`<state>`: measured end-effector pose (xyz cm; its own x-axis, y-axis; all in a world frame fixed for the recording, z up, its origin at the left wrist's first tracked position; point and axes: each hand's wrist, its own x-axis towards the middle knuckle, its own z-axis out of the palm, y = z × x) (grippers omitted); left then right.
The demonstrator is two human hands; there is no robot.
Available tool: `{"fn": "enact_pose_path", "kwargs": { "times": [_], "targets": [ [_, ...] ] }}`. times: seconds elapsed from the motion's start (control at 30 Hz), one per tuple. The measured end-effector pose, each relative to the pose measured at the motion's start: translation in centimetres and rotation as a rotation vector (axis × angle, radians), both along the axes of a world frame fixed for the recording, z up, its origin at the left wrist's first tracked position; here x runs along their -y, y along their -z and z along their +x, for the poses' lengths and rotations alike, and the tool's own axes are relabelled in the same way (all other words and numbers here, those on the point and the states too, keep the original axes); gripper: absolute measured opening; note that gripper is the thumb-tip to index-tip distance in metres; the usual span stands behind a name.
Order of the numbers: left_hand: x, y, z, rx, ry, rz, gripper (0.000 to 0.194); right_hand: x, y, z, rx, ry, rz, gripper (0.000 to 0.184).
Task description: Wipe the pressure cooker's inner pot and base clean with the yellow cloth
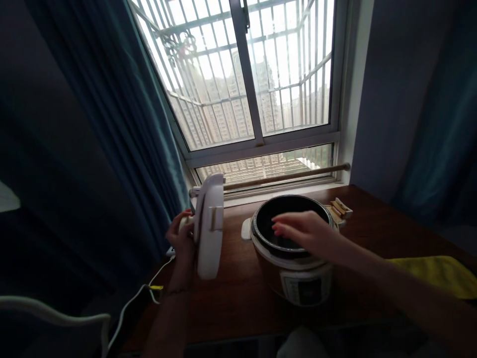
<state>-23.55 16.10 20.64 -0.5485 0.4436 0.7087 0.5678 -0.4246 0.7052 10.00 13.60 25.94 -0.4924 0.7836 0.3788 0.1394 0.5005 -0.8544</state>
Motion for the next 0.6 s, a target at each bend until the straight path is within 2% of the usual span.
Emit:
{"fn": "enact_pose_path", "kwargs": {
  "times": [0.07, 0.13, 0.2, 0.27, 0.37, 0.43, 0.5, 0.6],
  "targets": [
    [-0.3, -0.8, 0.7, -0.003, 0.052, 0.032, 0.021, -3.6, -1.6, -0.3, -0.129, 0.005, -0.004, 0.025],
    [-0.5, -2.0, 2.0, -0.065, 0.090, 0.056, 0.023, -6.3, -3.1, -0.6, -0.214, 0.072, -0.054, 0.025],
    [-0.7, -3.5, 3.8, -0.167, 0.099, 0.064, 0.024, -7.4, -4.3, -0.6, -0.213, 0.139, -0.101, 0.025],
    [-0.9, -5.0, 5.6, -0.279, 0.084, 0.063, 0.023, -7.0, -4.9, -0.5, -0.134, 0.181, -0.054, 0.026],
    [-1.5, -6.9, 8.5, -0.457, 0.015, 0.032, 0.024, -4.3, -4.6, 0.1, 0.051, 0.238, 0.146, 0.034],
    [-1.9, -7.7, 10.3, -0.553, -0.024, 0.000, 0.024, -2.6, -3.8, 0.7, 0.168, 0.284, 0.238, 0.038],
    [-2.3, -7.9, 12.1, -0.620, -0.034, -0.044, 0.025, -1.7, -2.8, 1.6, 0.251, 0.337, 0.272, 0.036],
    [-2.7, -7.5, 14.6, -0.685, -0.023, -0.116, 0.026, -2.1, -1.0, 3.2, 0.316, 0.384, 0.245, 0.031]
  ]
}}
